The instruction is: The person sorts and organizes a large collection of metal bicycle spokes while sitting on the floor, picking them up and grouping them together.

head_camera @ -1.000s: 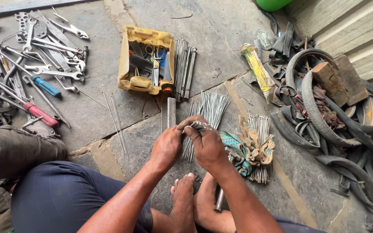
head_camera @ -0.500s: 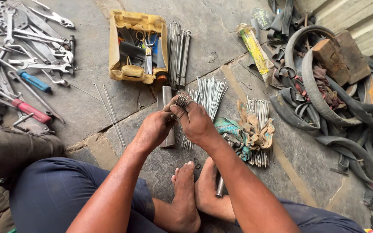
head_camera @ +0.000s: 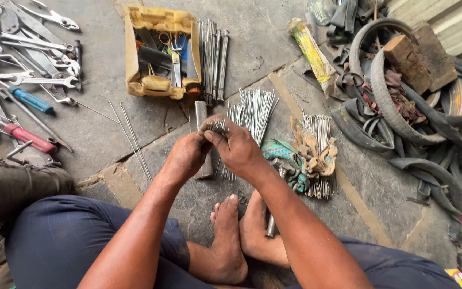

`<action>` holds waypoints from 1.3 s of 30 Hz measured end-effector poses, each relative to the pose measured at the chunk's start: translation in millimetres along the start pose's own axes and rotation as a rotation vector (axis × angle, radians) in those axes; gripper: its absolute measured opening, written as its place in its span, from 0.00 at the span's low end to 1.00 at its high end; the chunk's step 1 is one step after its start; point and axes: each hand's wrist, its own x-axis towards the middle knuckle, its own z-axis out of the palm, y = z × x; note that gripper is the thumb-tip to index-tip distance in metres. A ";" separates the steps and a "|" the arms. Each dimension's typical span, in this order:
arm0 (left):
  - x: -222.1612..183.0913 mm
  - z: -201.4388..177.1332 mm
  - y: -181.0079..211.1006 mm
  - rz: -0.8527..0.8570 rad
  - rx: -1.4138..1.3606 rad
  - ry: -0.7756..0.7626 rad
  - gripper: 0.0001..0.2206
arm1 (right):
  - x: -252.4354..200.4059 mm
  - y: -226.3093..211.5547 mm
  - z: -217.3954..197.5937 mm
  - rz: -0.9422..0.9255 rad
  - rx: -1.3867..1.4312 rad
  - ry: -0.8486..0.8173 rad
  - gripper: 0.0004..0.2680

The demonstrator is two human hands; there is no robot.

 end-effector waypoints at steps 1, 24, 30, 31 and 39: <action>-2.0 1.0 0.1 0.002 -0.009 0.003 0.07 | 1.9 3.3 1.8 0.007 0.006 -0.001 0.06; -6.6 18.6 -5.8 -0.130 0.016 -0.001 0.09 | 5.6 32.9 -9.2 0.048 0.098 -0.199 0.08; -4.1 17.6 -3.1 -0.094 -0.012 0.020 0.06 | 9.0 26.2 -12.9 0.092 0.158 -0.135 0.10; -2.5 17.8 -3.9 -0.112 -0.004 0.013 0.06 | 7.9 22.6 -13.2 0.144 0.165 -0.079 0.11; 2.6 20.0 -12.6 -0.167 -0.090 0.004 0.05 | 16.9 25.8 -7.4 0.105 0.385 0.073 0.11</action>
